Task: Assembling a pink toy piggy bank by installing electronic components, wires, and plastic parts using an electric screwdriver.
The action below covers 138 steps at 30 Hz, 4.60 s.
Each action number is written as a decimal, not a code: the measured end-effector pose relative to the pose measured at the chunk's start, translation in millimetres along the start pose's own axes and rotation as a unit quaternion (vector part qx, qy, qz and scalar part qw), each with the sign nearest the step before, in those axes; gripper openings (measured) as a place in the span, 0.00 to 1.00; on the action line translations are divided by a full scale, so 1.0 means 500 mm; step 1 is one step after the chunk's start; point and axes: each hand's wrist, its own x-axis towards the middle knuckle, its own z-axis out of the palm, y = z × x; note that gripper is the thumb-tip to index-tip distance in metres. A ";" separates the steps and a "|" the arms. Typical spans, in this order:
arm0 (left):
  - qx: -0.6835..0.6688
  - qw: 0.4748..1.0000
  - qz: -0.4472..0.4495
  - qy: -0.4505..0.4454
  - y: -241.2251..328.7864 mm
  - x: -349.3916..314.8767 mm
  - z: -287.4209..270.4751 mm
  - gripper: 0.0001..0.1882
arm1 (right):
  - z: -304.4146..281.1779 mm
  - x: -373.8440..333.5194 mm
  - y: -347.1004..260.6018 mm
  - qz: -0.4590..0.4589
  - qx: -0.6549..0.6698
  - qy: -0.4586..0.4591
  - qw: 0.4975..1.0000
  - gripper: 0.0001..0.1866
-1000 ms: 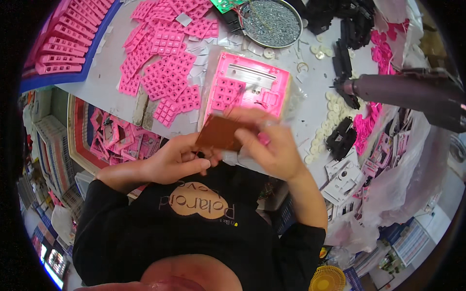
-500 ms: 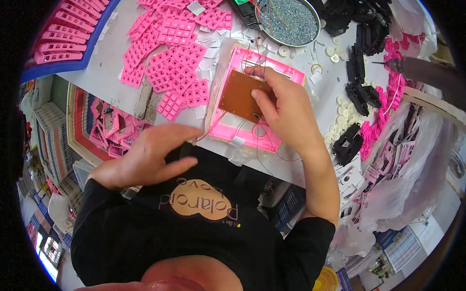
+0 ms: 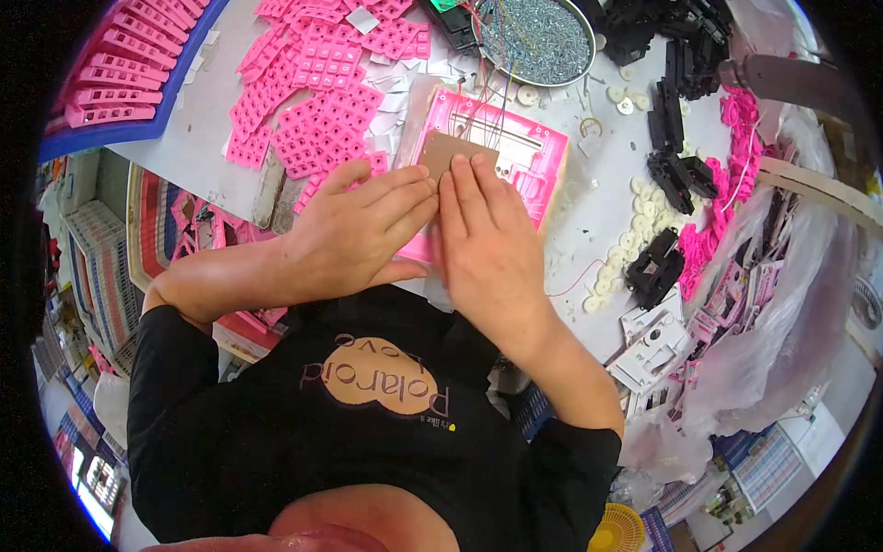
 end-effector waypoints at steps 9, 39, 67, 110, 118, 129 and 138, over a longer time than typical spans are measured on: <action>-0.005 0.996 0.030 -0.083 -0.022 0.037 -0.040 0.26 | -0.099 0.018 0.120 -0.050 0.176 0.169 0.968 0.12; -0.072 0.973 0.103 0.196 -0.124 0.293 -0.010 0.04 | -0.165 0.077 0.150 0.076 0.688 0.299 0.656 0.20; 0.072 0.992 -0.050 0.089 -0.225 0.456 0.044 0.08 | -0.126 0.066 0.101 -0.023 0.670 0.255 0.697 0.13; -0.188 0.975 0.047 0.104 -0.090 0.124 0.005 0.07 | -0.084 0.097 0.042 -0.036 0.736 0.216 0.641 0.14; 0.071 0.991 -0.070 0.092 -0.263 0.428 0.042 0.09 | -0.058 0.094 -0.015 0.034 0.697 0.195 0.689 0.14; 0.149 0.978 -0.048 0.141 -0.265 0.458 0.051 0.08 | -0.040 0.085 -0.026 0.007 0.659 0.142 0.738 0.12; 0.109 0.973 -0.046 0.197 -0.276 0.449 0.047 0.08 | -0.068 0.098 0.027 -0.031 0.712 0.161 0.683 0.11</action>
